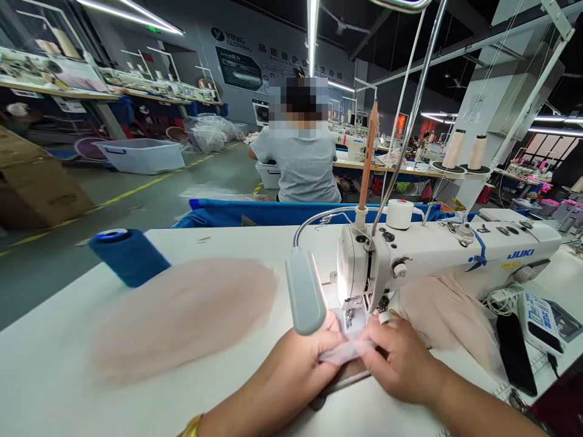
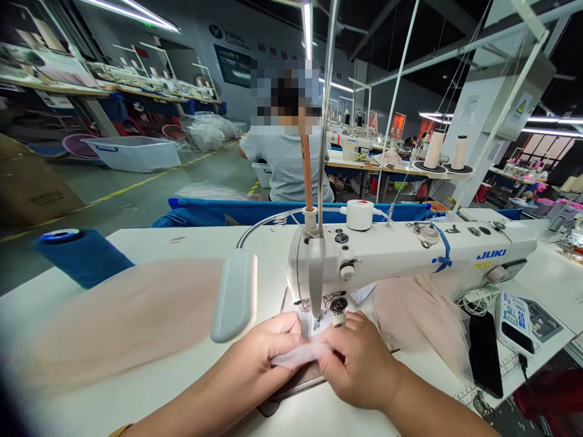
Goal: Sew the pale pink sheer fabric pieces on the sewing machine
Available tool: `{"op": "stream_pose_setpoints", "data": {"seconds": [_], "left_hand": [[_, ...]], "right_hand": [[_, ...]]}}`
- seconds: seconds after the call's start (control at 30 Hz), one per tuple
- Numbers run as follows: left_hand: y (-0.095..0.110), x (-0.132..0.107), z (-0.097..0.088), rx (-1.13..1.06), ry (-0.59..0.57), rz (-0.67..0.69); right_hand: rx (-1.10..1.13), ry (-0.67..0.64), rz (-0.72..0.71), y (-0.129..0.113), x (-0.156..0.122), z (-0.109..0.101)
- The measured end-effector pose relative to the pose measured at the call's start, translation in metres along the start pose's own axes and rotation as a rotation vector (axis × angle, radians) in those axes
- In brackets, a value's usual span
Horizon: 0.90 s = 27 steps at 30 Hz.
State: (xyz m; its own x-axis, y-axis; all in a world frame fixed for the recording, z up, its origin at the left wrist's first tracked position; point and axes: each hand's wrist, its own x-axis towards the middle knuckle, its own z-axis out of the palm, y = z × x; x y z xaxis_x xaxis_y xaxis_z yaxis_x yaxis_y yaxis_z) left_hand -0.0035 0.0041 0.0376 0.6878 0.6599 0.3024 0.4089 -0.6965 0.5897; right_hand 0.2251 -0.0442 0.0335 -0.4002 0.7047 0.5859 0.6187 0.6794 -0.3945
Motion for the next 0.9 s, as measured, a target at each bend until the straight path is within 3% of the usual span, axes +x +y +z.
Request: {"op": "stream_pose_setpoints", "data": {"seconds": [0.1,0.17,0.27,0.47,0.7,0.9], "left_hand": [[0.004,-0.013,0.002,0.125,0.048,0.233],[0.006,-0.021,0.003,0.165,0.061,0.282],[0.004,-0.026,0.009,0.199,0.063,0.297],[-0.015,-0.021,0.028,0.282,0.259,0.346],[-0.021,-0.014,0.026,0.352,0.27,0.346],[-0.028,-0.018,0.031,0.259,0.235,0.355]], "right_hand": [[-0.103,-0.138,-0.145,-0.001,-0.006,-0.004],[-0.167,-0.181,-0.175,-0.002,-0.01,-0.006],[-0.227,-0.192,-0.183,-0.001,-0.012,-0.008],[-0.298,-0.195,-0.156,0.002,-0.01,-0.007],[-0.304,-0.288,-0.071,0.0,-0.006,-0.009],[-0.301,-0.294,-0.055,-0.001,-0.006,-0.009]]}}
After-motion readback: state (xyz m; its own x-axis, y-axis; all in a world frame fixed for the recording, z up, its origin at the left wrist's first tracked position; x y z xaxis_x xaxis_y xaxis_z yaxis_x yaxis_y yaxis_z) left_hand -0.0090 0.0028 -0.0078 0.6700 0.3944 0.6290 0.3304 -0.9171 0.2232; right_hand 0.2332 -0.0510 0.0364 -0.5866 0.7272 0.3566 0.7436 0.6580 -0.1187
